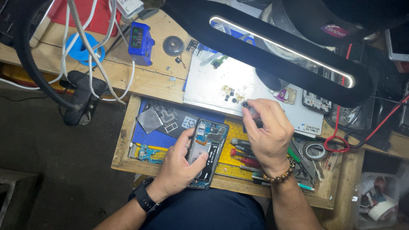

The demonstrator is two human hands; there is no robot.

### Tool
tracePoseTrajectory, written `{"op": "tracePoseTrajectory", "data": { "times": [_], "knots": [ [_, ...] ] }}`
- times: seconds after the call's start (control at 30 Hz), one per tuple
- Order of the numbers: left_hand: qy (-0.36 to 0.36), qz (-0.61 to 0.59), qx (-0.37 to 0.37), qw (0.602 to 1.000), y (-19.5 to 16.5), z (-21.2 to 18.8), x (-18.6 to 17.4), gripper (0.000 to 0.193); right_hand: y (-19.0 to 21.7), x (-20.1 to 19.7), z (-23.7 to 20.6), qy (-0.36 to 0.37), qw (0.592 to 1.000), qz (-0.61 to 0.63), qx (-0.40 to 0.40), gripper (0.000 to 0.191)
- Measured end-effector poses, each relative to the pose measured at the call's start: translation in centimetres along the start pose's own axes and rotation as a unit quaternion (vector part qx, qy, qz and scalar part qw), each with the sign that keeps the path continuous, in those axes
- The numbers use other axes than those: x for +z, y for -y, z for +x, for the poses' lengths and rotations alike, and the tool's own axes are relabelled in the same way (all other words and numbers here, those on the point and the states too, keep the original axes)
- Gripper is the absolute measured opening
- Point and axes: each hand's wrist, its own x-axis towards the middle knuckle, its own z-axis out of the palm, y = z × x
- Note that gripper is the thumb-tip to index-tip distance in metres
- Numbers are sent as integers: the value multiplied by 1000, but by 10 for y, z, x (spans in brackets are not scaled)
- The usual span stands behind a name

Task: The person disassembles a smartphone, removes the battery and motherboard, and then handles small camera modules and screws. They use a screwdriver to remove screws from the motherboard and place components on the workbench.

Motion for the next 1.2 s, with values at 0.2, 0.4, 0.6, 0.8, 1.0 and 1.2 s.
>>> {"op": "tracePoseTrajectory", "data": {
  "times": [0.2, 0.4, 0.6, 0.8, 1.0, 1.2],
  "knots": [
    [-2, 1, 7, 1000, -2, -2, 0, 56, 3, -1, 0, 4, 1000, -19, -19, 19],
    [2, -4, -4, 1000, -3, -2, -1, 55, 4, -1, 5, 3, 1000, -26, -14, 20],
    [2, -10, -7, 1000, -4, -2, 0, 54, 5, -1, 5, 9, 1000, -23, -9, 19],
    [8, -18, -14, 1000, -4, -1, -1, 56, 5, -2, 4, 13, 999, -33, -19, 20],
    [6, -15, -16, 1000, -4, -1, -1, 55, 10, -3, 1, 11, 999, -25, -36, 19],
    [3, -10, -15, 1000, -3, 1, -1, 56, 14, -3, -6, 67, 996, 39, -46, 19]
  ]
}}
